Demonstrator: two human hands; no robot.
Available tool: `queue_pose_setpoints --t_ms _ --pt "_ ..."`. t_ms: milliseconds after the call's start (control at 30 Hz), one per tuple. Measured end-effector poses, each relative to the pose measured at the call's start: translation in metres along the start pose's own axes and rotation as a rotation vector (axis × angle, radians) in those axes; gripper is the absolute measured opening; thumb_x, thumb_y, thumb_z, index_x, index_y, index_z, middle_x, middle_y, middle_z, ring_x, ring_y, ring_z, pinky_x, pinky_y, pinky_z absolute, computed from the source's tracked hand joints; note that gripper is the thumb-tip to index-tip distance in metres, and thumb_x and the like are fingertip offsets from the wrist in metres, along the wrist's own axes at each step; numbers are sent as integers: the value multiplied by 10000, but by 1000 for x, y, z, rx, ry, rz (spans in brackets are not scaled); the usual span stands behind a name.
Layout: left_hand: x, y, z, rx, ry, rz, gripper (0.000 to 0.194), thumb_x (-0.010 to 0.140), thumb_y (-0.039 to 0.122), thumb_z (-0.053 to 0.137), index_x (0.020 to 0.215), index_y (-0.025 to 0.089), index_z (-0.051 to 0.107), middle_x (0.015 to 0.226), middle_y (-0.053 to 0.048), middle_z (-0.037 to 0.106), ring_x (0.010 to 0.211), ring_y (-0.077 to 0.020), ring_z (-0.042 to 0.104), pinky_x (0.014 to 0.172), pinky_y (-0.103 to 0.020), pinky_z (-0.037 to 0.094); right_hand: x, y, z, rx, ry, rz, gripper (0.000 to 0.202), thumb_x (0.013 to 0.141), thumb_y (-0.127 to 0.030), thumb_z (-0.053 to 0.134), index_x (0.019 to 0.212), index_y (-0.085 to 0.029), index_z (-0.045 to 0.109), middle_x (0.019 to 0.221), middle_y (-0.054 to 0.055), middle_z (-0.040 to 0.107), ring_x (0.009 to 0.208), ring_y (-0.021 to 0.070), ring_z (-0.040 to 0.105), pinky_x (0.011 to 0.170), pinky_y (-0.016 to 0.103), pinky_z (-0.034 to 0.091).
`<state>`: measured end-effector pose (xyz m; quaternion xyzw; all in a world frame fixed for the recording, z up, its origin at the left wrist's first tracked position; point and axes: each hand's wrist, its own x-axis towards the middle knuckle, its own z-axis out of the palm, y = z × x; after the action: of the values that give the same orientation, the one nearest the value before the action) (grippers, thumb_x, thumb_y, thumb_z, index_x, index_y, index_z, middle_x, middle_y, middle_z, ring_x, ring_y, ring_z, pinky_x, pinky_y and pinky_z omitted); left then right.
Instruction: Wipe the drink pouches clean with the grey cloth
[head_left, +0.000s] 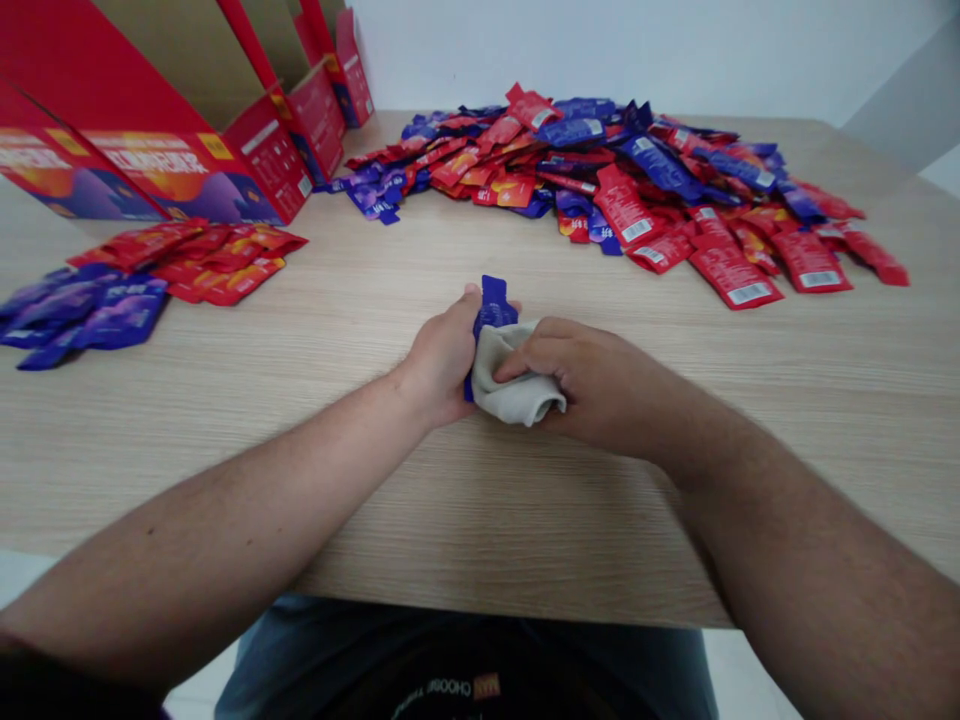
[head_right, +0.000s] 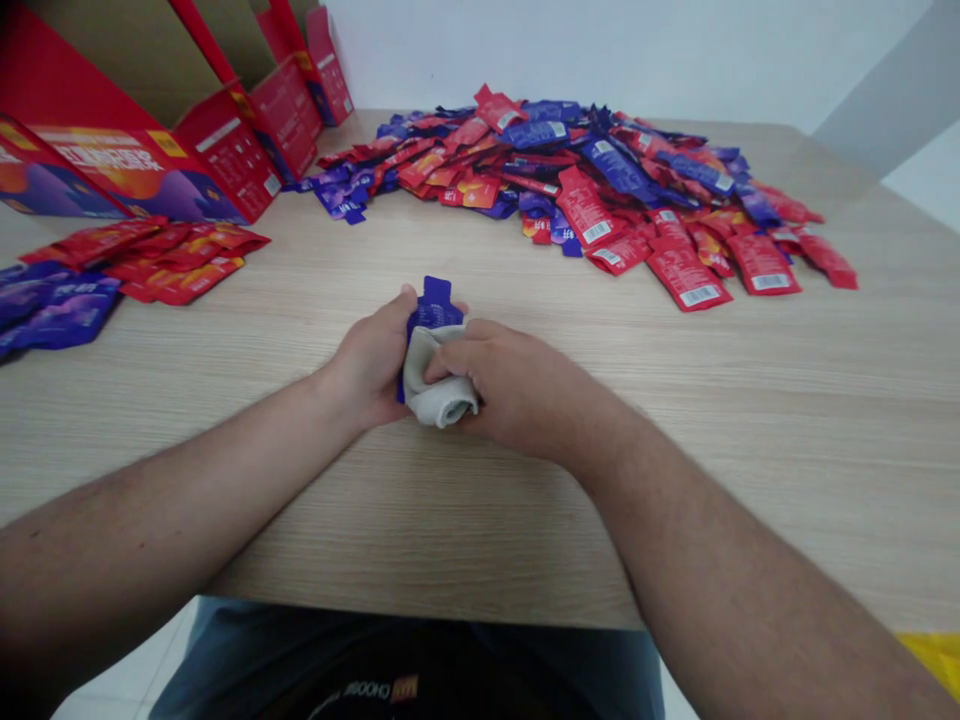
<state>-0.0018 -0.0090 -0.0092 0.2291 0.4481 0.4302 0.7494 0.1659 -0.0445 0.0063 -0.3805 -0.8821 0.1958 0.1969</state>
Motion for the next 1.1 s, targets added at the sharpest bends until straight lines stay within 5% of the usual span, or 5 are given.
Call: queue_pose_setpoints --t_ms 367,533,733,967,1100 --pt "-5 5 3 -18 2 -54 516 1101 551 418 1027 151 735 773 -70 729 689 -199 701 737 -324 594 1 -7 6 60 -55 -17 270 809 -167 798 1075 -217 798 1043 60 728 972 239 662 859 342 515" --pt "-2 4 1 -37 -71 -34 534 1118 526 356 1014 154 724 807 -79 742 734 -207 721 730 -320 600 0 -2 5 -61 129 105 348 846 -194 754 1192 -186 786 1115 121 707 999 275 659 897 397 523" --pt "-8 7 3 -5 -33 -76 533 1102 563 390 1075 160 737 803 -85 758 691 -211 723 708 -335 604 -1 -10 7 41 -110 9 264 813 -174 780 1072 -227 796 1076 76 713 983 253 668 849 360 523" --pt "-9 3 3 -1 -86 -88 495 1107 528 441 1206 149 744 893 -94 801 792 -231 766 807 -358 623 1 2 6 -137 325 212 403 808 -178 740 1211 -189 764 1078 124 714 993 296 656 880 416 533" --pt "-8 2 2 14 -97 -116 508 1107 530 435 1212 148 752 888 -104 814 816 -248 787 799 -361 635 2 -1 10 -70 226 86 415 760 -143 755 1170 -206 774 1086 103 720 999 279 667 867 386 546"
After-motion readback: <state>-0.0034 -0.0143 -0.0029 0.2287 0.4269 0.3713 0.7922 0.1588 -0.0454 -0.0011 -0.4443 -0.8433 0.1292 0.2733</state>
